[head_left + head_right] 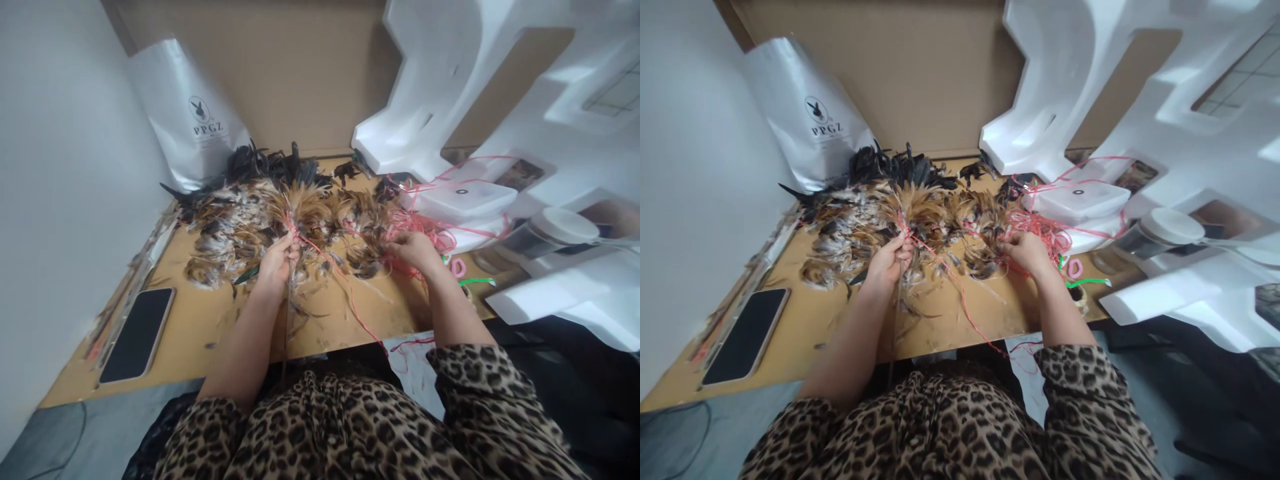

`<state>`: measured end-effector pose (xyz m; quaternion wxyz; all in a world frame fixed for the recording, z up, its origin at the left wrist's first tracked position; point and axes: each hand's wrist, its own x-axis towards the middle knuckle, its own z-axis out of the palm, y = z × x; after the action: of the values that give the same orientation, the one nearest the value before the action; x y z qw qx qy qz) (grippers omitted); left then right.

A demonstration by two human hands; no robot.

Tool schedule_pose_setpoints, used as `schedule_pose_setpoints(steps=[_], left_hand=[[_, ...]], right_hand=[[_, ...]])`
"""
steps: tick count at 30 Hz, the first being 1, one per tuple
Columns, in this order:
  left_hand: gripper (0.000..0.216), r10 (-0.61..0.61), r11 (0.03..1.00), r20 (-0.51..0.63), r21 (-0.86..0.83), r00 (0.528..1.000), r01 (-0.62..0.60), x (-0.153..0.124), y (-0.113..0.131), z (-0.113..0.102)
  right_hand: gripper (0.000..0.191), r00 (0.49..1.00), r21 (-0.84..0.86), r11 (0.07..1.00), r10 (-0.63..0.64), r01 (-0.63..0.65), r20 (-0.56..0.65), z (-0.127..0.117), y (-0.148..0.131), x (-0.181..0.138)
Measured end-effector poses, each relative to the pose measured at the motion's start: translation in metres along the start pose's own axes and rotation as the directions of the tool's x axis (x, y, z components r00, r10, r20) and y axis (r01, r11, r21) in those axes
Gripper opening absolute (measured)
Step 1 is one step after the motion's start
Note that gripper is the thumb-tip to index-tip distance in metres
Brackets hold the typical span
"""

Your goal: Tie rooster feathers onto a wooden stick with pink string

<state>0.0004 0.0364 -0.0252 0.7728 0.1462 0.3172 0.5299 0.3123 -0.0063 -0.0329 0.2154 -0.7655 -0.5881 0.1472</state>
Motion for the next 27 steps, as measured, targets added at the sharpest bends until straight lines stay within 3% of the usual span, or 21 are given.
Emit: schedule_pose_setpoints(steps=[4,6,8,10,11,13,14,16,18,21,23,27], left_hand=[[0.012,0.032,0.999,0.014,0.006,0.999,-0.032,-0.001,-0.005,-0.003],[0.010,0.040,0.999,0.009,0.005,0.999,-0.040,0.000,-0.007,-0.005],[0.007,0.043,0.999,0.004,0.010,0.999,-0.043,0.002,-0.009,-0.008],[0.004,0.042,0.999,-0.002,0.022,0.999,-0.042,0.003,-0.011,-0.008],[0.003,0.043,0.999,-0.004,0.026,0.999,-0.043,0.003,-0.011,-0.008],[0.002,0.050,0.998,-0.019,0.033,0.999,-0.049,0.001,-0.012,-0.006],[0.003,0.058,0.998,-0.028,0.037,0.998,-0.057,0.000,-0.012,-0.005],[0.004,0.078,0.996,-0.044,0.050,0.996,-0.076,-0.002,-0.013,-0.003],[0.005,0.099,0.993,-0.056,0.069,0.993,-0.095,-0.002,-0.015,-0.002],[0.007,0.134,0.987,-0.076,0.098,0.988,-0.126,0.000,-0.019,-0.003],[0.009,0.153,0.982,-0.086,0.123,0.984,-0.142,0.001,-0.021,-0.004],[0.017,0.179,0.974,-0.077,0.155,0.981,-0.166,-0.001,-0.024,-0.003]], right_hand=[[0.015,0.995,-0.014,0.999,0.039,-0.037,0.097,0.009,-0.005,0.009],[0.007,1.000,0.076,0.997,0.004,-0.006,0.024,0.004,-0.018,0.012],[0.010,0.987,0.340,0.938,-0.015,0.070,-0.161,-0.006,-0.038,0.013],[0.020,0.960,0.688,0.705,0.033,0.174,-0.278,-0.017,-0.063,0.014],[0.025,0.967,0.826,0.532,0.046,0.189,-0.251,-0.020,-0.077,0.013],[0.032,0.995,0.966,0.236,0.000,0.101,-0.104,-0.019,-0.103,0.012],[0.033,0.999,0.989,0.148,-0.042,0.029,-0.023,-0.014,-0.115,0.011],[0.034,0.988,0.994,0.059,-0.113,-0.094,0.101,0.001,-0.135,0.009],[0.035,0.974,0.985,0.042,-0.152,-0.164,0.169,0.021,-0.149,0.006],[0.035,0.974,0.985,0.089,-0.157,-0.149,0.161,0.048,-0.162,0.001],[0.033,0.984,0.980,0.181,-0.136,-0.086,0.111,0.061,-0.168,-0.003],[0.028,0.997,0.890,0.455,-0.080,0.043,-0.007,0.081,-0.174,-0.007]])
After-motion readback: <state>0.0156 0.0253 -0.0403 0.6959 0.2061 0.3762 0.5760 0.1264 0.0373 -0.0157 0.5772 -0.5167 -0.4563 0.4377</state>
